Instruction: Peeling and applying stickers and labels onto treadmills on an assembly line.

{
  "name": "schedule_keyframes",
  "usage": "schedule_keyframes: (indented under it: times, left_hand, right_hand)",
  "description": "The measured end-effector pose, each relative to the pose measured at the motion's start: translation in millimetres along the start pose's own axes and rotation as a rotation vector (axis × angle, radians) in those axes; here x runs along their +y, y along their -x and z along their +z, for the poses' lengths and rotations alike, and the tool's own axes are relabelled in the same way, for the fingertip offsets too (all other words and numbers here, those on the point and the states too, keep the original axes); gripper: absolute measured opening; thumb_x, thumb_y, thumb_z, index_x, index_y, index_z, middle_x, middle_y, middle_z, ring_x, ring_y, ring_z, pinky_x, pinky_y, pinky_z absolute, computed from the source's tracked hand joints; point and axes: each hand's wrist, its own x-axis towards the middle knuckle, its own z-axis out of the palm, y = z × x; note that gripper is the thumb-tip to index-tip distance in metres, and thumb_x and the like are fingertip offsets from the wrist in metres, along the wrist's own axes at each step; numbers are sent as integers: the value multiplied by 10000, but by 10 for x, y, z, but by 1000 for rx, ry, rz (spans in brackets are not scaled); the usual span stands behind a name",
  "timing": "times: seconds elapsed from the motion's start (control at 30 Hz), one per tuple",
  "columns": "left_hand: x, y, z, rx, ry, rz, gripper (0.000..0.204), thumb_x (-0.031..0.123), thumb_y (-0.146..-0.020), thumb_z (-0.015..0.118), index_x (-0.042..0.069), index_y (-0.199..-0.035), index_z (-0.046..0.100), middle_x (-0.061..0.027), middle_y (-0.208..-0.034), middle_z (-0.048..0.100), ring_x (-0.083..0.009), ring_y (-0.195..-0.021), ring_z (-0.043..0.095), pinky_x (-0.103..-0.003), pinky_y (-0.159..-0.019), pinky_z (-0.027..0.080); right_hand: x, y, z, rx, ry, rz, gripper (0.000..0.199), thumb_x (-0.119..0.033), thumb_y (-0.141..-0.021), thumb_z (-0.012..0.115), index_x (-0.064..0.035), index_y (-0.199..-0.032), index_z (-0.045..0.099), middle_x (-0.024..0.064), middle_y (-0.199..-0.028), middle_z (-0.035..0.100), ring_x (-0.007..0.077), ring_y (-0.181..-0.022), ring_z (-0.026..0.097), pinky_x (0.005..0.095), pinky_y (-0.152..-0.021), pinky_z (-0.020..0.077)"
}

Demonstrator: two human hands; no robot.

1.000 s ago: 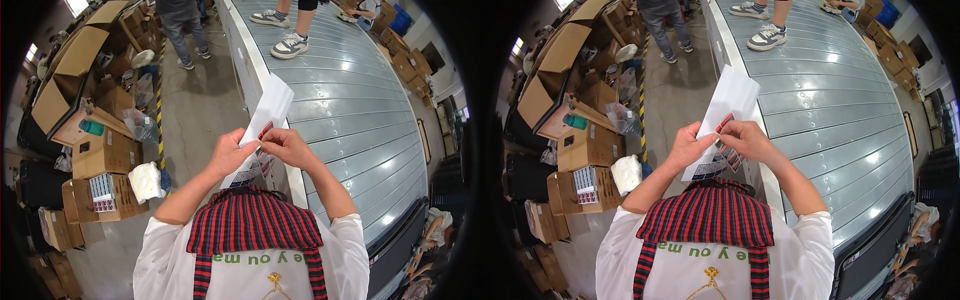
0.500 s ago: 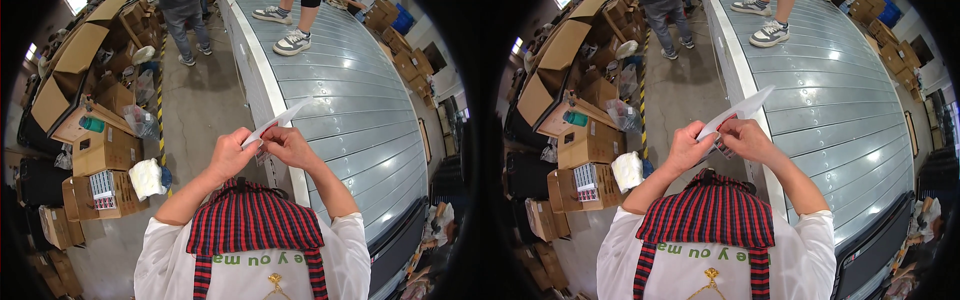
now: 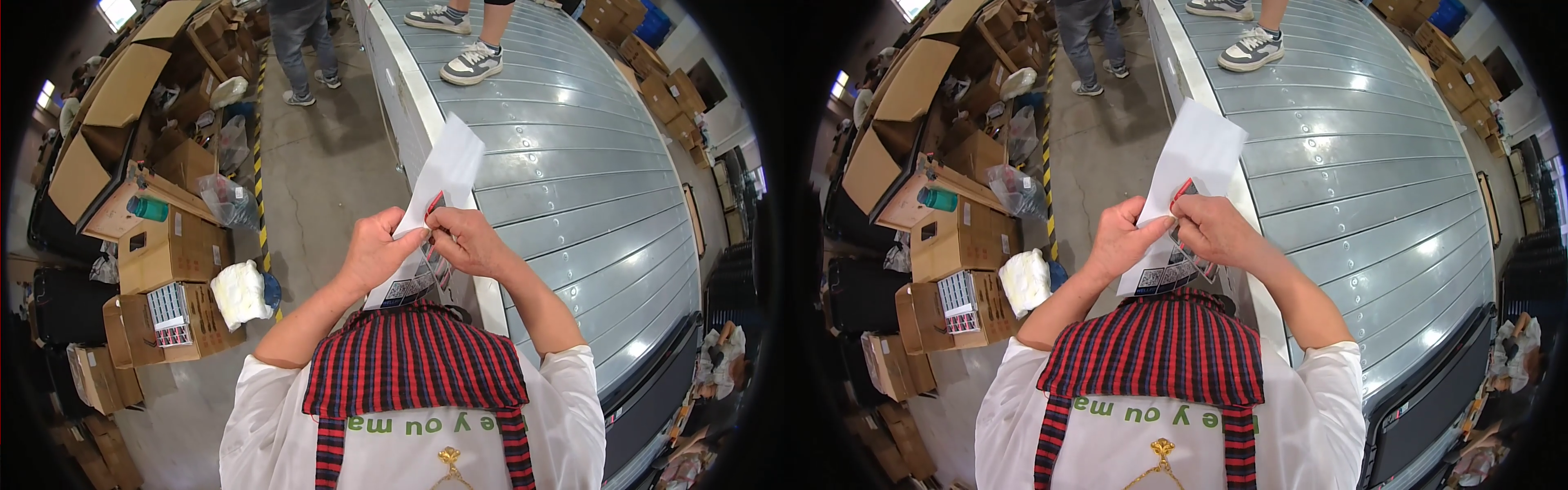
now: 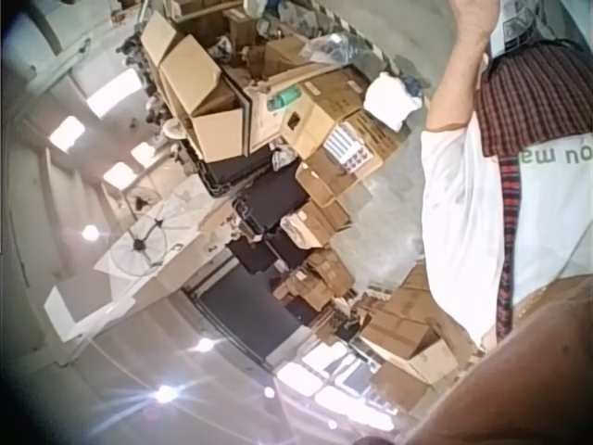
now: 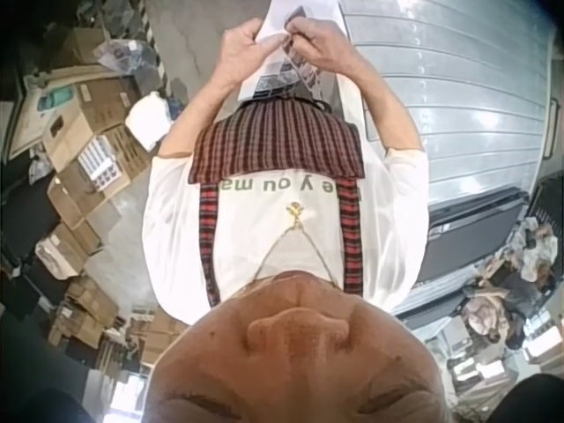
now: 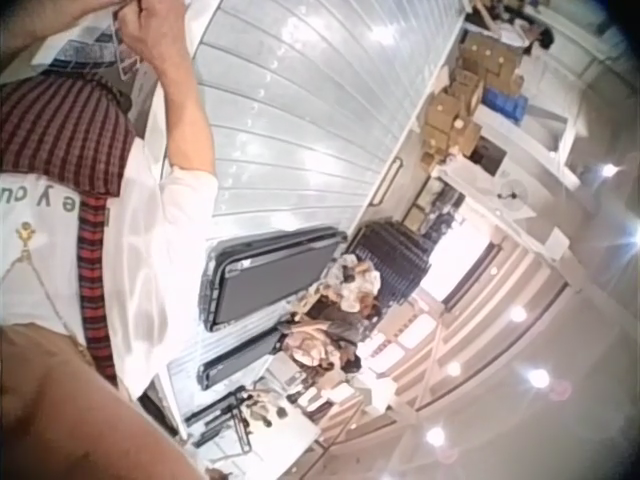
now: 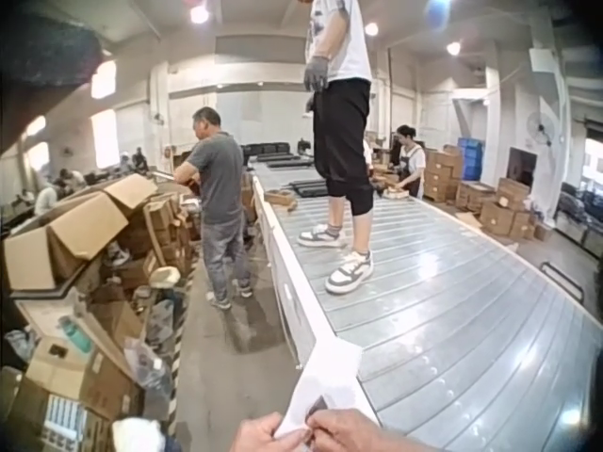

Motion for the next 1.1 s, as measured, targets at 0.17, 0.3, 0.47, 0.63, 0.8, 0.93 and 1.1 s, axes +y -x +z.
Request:
schedule_keyframes:
  times: [0.17, 0.3, 0.47, 0.63, 0.8, 0.93, 1.1]
  left_hand:
    - [-62, 2, -10, -28, -13, -11, 209, 167, -716, 644, -23, -737, 560, -40, -606, 548, -43, -582, 454, -246, -502, 396]
    - [-35, 6, -23, -66, -2, -24, 210, 170, -724, 649, -20, -733, 562, -19, -622, 550, -40, -591, 453, -239, -504, 395]
    - [-28, 16, -46, -85, 24, -55, 197, 162, -735, 647, -19, -745, 571, -2, -644, 557, -39, -606, 463, -232, -511, 401]
    - [68, 26, -64, -63, 107, -113, 198, 160, -738, 646, -23, -780, 584, -8, -682, 582, -40, -622, 479, -224, -532, 415]
    - [12, 14, -81, -69, 95, -93, 207, 155, -745, 653, -22, -835, 593, -12, -735, 598, -42, -652, 503, -214, -560, 430]
    - [-55, 14, -52, -13, -52, -27, 194, 152, -720, 643, -26, -757, 578, -32, -628, 565, -40, -594, 470, -233, -510, 406]
    - [-5, 11, -24, -9, -35, -15, 187, 145, -713, 641, -26, -750, 577, -44, -616, 560, -39, -589, 467, -238, -509, 405]
  right_hand:
    - [65, -19, -58, -54, 31, -109, 66, -49, -727, 457, 9, -739, 485, 167, -625, 520, 311, -542, 520, 355, -505, 409]
    - [83, -24, -109, -184, -51, -24, 59, -47, -735, 473, 7, -748, 494, 89, -583, 489, 169, -517, 485, 276, -500, 395]
    - [87, -4, -127, -233, -141, 16, 71, -49, -759, 472, 11, -766, 508, 64, -604, 515, 115, -549, 503, 255, -511, 406]
    - [109, 25, -118, -234, -417, 136, 106, -30, -803, 455, 14, -825, 549, 35, -723, 588, 81, -674, 561, 224, -637, 465]
    - [81, 41, -106, -197, -465, 176, 101, -29, -805, 476, 14, -838, 561, 39, -742, 600, 87, -721, 582, 225, -660, 472]
    - [90, 29, -74, -164, -402, 278, 88, -39, -796, 506, 11, -826, 573, 25, -714, 594, 75, -692, 573, 216, -626, 469]
    - [131, 14, -15, -83, -281, 91, 69, -59, -750, 519, 0, -775, 545, 52, -615, 561, 93, -558, 521, 252, -498, 416]
